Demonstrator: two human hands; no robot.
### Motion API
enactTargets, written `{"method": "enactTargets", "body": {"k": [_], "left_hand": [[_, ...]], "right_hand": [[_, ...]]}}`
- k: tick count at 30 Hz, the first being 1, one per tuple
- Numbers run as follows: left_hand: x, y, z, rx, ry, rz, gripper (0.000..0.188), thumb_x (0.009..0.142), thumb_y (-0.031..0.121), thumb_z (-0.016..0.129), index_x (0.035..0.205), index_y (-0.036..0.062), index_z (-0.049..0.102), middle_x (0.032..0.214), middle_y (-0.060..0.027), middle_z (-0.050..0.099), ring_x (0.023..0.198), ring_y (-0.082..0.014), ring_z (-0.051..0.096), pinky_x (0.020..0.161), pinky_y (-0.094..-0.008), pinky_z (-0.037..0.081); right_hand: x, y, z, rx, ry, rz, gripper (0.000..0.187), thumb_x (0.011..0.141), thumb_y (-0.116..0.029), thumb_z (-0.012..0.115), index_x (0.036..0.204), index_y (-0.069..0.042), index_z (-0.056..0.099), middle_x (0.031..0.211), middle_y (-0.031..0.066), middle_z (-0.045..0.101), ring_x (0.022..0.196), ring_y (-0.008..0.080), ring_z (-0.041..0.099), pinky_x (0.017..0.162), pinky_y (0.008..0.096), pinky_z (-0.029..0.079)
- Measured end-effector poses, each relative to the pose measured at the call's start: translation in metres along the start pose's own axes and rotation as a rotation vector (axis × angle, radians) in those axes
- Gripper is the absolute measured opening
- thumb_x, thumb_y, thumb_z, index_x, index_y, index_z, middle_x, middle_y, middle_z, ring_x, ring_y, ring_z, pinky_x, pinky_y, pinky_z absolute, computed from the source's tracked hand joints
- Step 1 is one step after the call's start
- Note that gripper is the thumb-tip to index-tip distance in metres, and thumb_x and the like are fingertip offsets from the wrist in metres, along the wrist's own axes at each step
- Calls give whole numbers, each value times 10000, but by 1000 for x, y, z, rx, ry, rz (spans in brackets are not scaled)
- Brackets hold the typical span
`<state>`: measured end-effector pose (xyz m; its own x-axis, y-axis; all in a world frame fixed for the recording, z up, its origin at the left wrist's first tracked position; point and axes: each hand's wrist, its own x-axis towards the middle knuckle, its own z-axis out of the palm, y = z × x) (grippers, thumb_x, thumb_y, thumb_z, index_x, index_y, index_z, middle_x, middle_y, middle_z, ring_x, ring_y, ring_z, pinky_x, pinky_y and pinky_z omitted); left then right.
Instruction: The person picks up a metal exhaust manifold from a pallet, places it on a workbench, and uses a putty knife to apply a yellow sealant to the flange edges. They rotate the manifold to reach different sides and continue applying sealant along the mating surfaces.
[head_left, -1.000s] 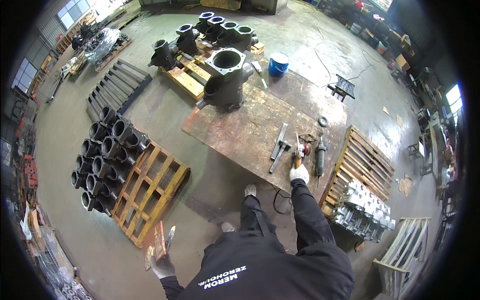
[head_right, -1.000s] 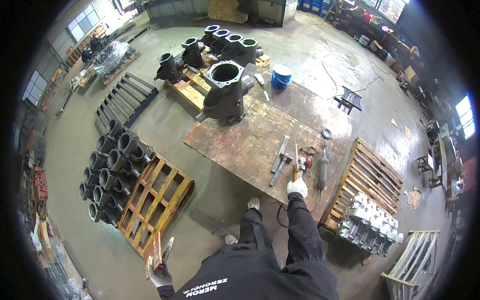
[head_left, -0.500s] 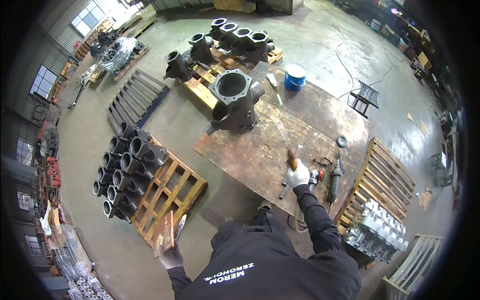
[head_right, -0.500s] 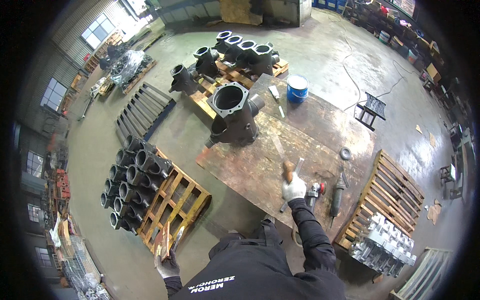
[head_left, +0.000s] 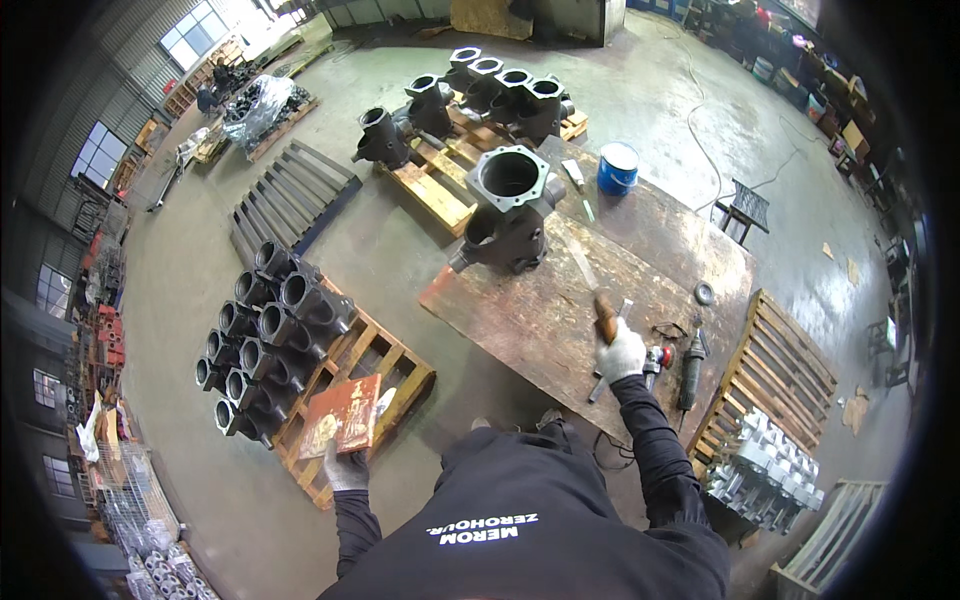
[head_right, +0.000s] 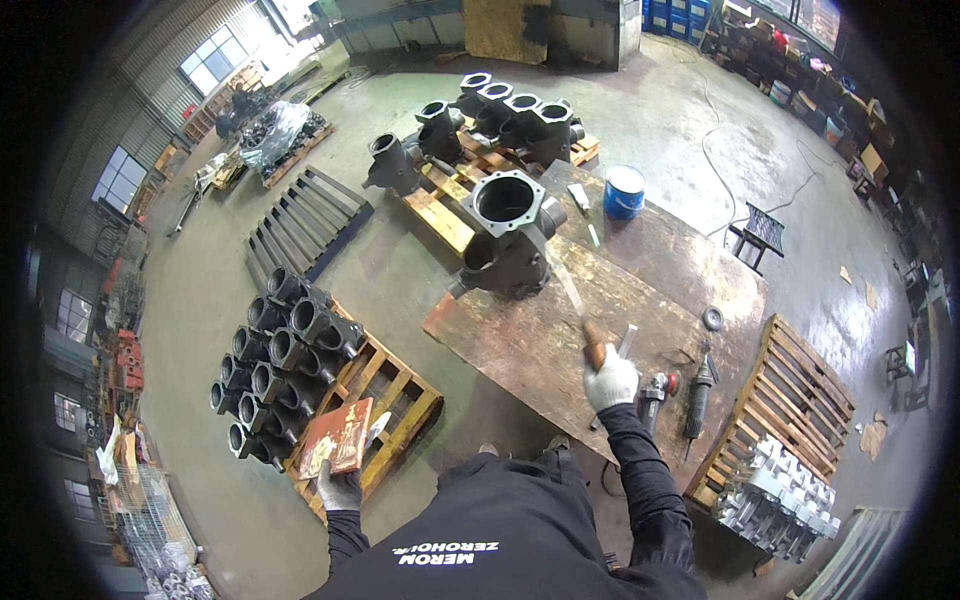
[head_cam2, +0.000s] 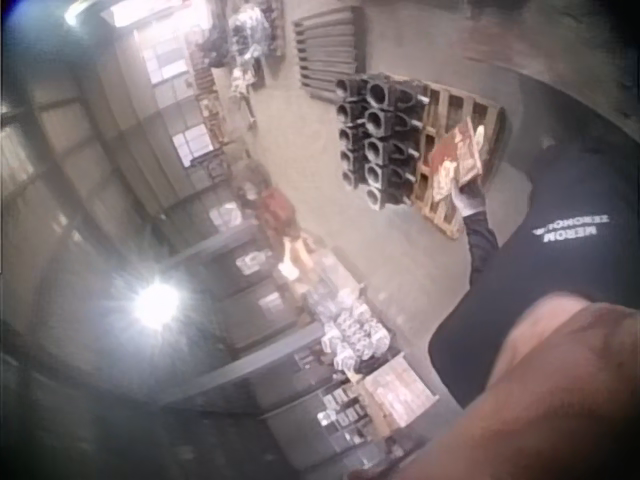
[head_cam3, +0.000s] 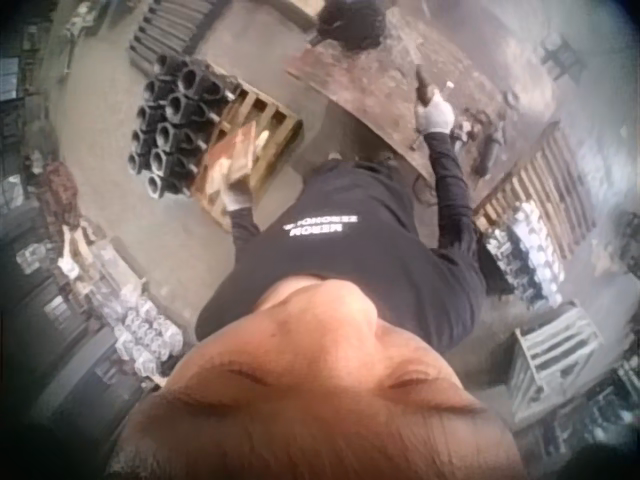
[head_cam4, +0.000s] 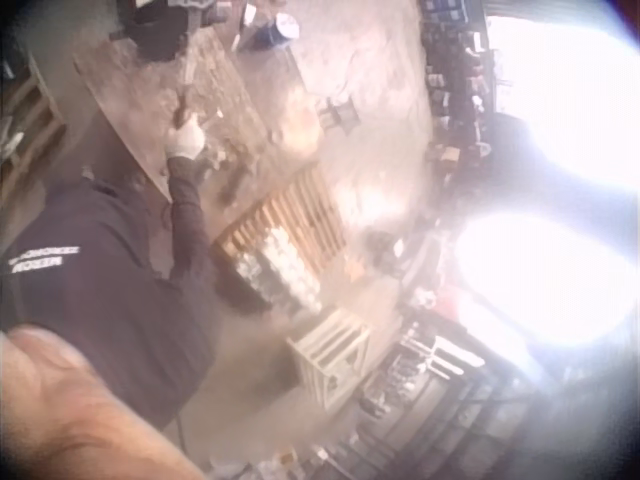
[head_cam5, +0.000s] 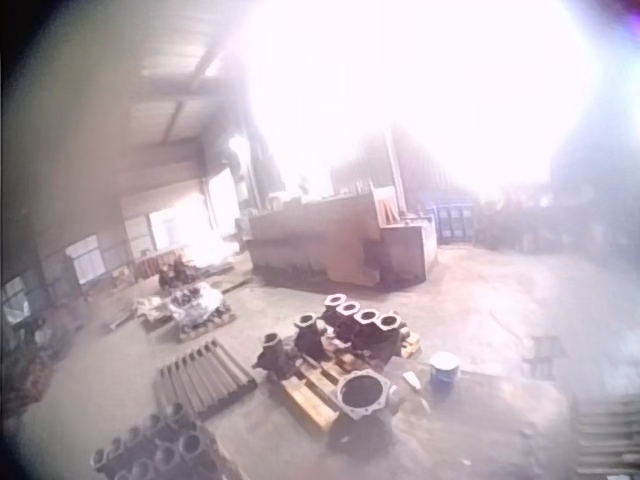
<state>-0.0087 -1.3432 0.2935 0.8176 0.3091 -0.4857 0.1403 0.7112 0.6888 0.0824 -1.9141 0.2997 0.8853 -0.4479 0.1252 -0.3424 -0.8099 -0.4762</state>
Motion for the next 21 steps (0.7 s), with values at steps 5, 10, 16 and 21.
{"method": "enactTargets", "body": {"k": [5, 10, 16, 21], "left_hand": [[30, 20, -5, 21, -51, -19, 493, 995, 338, 589, 1382, 40, 525, 1350, -102, 613, 1220, -255, 603, 1009, -400, 512], [46, 42, -5, 50, -56, -50, 519, 1003, 340, 582, 1419, 40, 507, 1367, -115, 606, 1235, -294, 596, 1032, -460, 492], [73, 49, -13, 23, -113, -198, 489, 985, 344, 637, 1371, 54, 560, 1337, -97, 628, 1216, -268, 596, 1035, -455, 485], [92, 46, -20, 108, -135, -240, 591, 974, 338, 640, 1437, 11, 472, 1416, -124, 557, 1302, -290, 521, 1116, -451, 393]], "right_hand": [[44, -75, -17, -166, 71, -56, 321, 904, -391, 663, 888, -71, 644, 738, 190, 701, 689, 381, 703, 655, 489, 552], [72, -90, -14, -209, 17, -9, 374, 921, -449, 635, 961, -80, 682, 837, 205, 723, 795, 402, 710, 713, 502, 549], [-25, -1, 11, -40, 184, 587, 480, 926, -494, 630, 1057, -32, 639, 997, 251, 713, 976, 441, 684, 823, 501, 525], [-175, 66, 46, -171, -78, 968, 757, 877, -320, 687, 1494, -85, 317, 1367, 304, 553, 1112, 454, 650, 930, 513, 530]]}}
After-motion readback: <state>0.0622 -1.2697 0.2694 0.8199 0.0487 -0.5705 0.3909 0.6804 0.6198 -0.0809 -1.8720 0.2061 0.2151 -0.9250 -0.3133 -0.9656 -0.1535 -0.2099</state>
